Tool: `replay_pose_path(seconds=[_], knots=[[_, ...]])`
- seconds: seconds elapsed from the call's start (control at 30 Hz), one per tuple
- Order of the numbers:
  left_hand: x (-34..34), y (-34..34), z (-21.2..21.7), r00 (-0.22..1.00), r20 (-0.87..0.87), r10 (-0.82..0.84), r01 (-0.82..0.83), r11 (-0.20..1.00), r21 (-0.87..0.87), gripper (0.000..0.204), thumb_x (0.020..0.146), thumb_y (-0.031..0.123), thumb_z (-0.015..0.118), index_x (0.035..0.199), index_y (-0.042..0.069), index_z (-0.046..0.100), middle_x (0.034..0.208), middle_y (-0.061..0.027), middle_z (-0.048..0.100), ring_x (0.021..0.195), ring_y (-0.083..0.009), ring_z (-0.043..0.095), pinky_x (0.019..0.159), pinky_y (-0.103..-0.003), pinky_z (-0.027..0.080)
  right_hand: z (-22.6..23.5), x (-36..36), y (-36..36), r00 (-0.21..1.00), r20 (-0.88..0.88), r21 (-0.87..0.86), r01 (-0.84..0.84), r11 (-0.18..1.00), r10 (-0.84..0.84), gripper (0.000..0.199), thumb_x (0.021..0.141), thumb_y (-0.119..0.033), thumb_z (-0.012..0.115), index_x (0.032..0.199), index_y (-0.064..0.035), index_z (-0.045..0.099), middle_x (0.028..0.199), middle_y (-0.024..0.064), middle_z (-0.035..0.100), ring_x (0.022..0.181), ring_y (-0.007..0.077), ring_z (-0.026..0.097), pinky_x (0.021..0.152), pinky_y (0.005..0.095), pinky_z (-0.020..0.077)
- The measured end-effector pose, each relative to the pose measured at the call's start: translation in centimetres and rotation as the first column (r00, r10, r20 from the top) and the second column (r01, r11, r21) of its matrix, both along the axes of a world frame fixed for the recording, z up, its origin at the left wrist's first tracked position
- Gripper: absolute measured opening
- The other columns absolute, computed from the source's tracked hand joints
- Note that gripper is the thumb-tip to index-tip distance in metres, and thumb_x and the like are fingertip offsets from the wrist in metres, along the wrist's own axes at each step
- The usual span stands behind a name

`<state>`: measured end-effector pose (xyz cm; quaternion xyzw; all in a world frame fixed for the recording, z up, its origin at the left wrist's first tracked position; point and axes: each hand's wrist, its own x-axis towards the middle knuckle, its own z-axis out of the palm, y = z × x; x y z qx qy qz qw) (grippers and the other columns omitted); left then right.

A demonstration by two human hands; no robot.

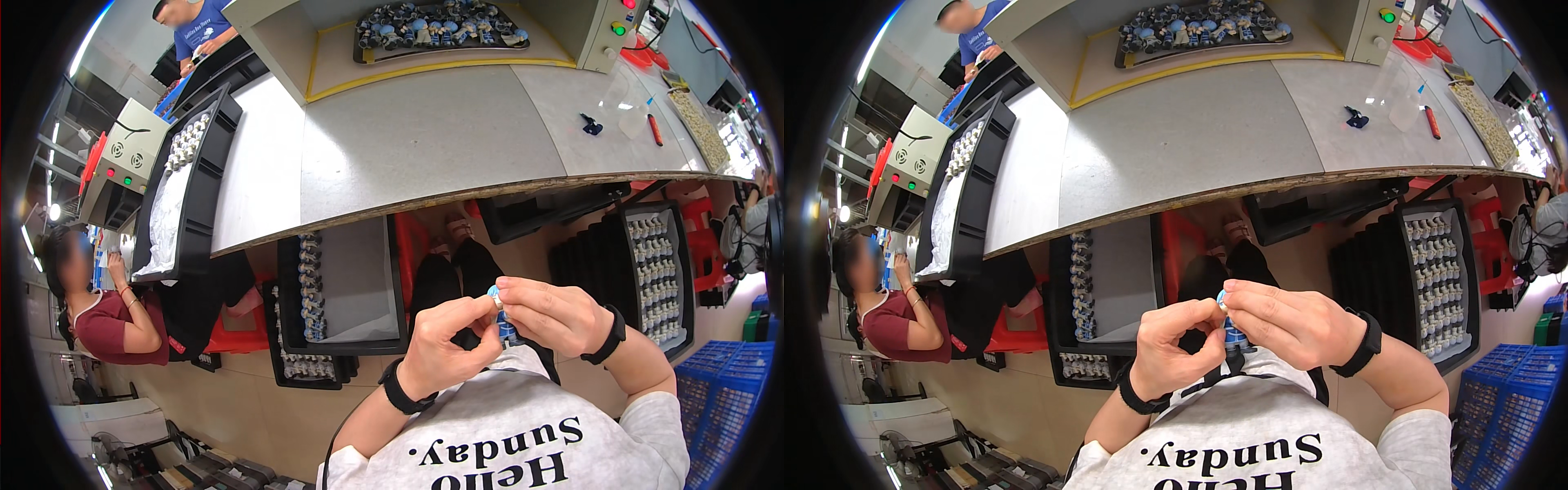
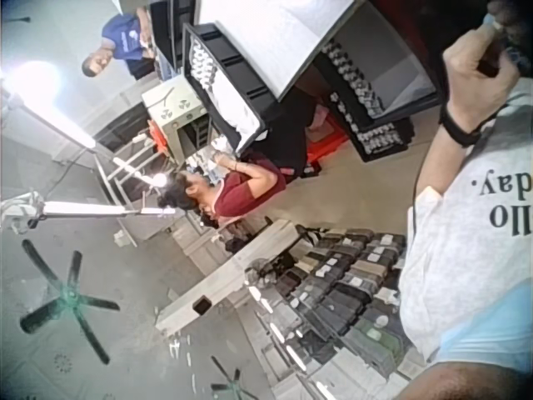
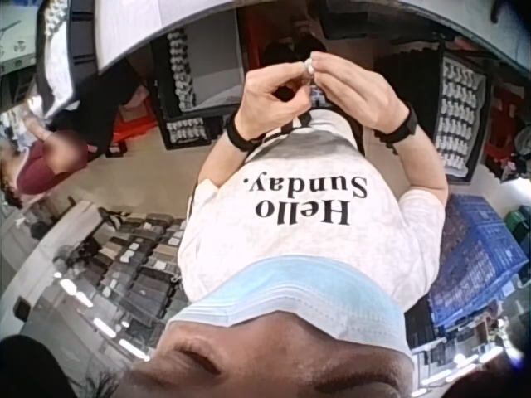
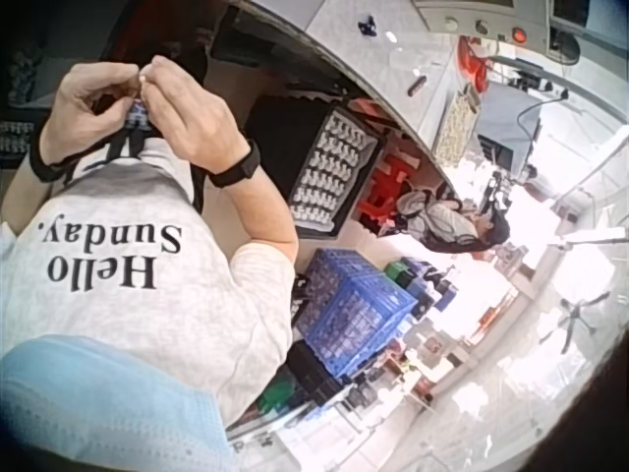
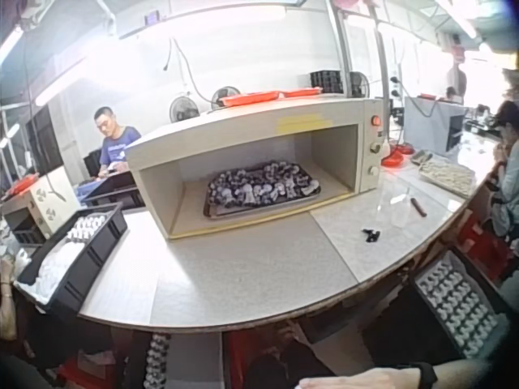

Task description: The person assembles small figurines by hand, attaching parts and applying glue to secure them. They handle the figurines one at a time, picking them up from a tray, manipulating the components, and placing them back into the tray.

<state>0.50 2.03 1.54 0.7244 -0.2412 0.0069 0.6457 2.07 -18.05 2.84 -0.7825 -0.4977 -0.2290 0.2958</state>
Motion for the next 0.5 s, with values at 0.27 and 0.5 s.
replay_pose_path(seconds=[0.27, 0.5], knots=[[0.03, -0.16, 0.25, 1.0, 0.003, 0.005, -0.005, 1.0, -0.008, 0.021, 0.067, -0.013, 0.06, 0.087, -0.007, 0.062, 0.071, -0.0081, 0.062, 0.063, -0.0116, 0.06, 0.061, -0.023, 0.05, 0.04, -0.02, -0.02, 1.0, 0.004, -0.003, 0.008, 1.0, -0.008, 0.024, 0.074, 0.001, 0.067, 0.094, 0.0122, 0.061, 0.103, 0.0241, 0.062, 0.097, 0.0368, 0.066, 0.074, 0.0353, 0.0606], [0.05, -0.13, 0.06, 1.0, 0.016, 0.01, -0.01, 1.0, 0.005, 0.021, 0.068, -0.013, 0.061, 0.088, -0.008, 0.062, 0.072, -0.0085, 0.062, 0.063, -0.0118, 0.06, 0.061, -0.023, 0.051, 0.12, 0.05, -0.01, 1.0, -0.001, -0.004, 0.003, 1.0, -0.003, 0.024, 0.074, 0.001, 0.066, 0.094, 0.0121, 0.061, 0.103, 0.024, 0.062, 0.097, 0.0372, 0.066, 0.074, 0.0353, 0.0605]])
